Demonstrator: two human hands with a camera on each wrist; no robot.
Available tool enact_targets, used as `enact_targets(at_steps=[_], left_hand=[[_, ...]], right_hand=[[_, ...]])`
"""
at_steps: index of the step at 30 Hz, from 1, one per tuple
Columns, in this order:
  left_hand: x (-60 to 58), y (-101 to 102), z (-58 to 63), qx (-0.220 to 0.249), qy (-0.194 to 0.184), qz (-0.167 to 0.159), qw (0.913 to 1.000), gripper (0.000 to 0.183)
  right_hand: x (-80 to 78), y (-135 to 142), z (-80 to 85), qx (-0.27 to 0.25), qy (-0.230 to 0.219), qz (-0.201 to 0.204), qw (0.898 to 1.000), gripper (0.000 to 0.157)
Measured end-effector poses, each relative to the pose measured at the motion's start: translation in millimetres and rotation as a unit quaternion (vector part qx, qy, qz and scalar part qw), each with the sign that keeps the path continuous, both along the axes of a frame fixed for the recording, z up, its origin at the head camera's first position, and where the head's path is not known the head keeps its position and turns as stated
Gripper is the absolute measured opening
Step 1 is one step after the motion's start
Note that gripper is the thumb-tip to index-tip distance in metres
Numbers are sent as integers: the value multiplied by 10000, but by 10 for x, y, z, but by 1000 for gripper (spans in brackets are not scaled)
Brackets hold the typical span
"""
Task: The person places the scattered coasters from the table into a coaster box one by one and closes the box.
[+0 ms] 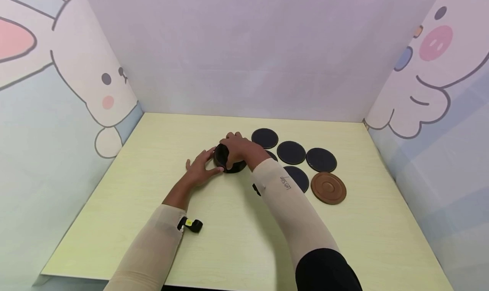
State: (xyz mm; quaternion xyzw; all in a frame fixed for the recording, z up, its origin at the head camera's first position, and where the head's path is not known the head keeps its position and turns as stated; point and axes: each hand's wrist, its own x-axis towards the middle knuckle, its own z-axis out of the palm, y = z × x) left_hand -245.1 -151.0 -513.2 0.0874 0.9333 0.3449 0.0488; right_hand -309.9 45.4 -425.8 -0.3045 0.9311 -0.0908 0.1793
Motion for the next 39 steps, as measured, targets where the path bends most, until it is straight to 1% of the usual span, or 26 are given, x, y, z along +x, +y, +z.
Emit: enact_targets(at_steps=[6, 10, 14, 19, 24, 31, 39], left_hand=[[6, -3, -4, 12, 38, -9, 10000, 90], [6, -6, -6, -8, 18, -18, 10000, 90], [-4, -7, -8, -47, -19, 38, 10000, 89], [-9, -9, -11, -35, -59, 83, 9999, 89], [-12, -1, -17, -49, -77, 50, 9999, 89], [-9, 10, 3, -1, -107, 72, 9999, 90], [-6, 11, -11, -68, -89, 92, 9999, 91]], right_hand=[[-3, 52, 31, -193, -89, 59, 9998, 93], [-23, 107, 47, -367, -138, 92, 9992, 82], [-40, 168, 44, -498, -152, 223, 9984, 69], [-24, 237, 48, -638, -104, 290, 9975, 61], [30, 352, 58, -629, 42, 209, 9978, 61], [75, 574, 69, -793, 33, -339, 9963, 60], [74, 766, -10, -1069, 387, -301, 9931, 53]])
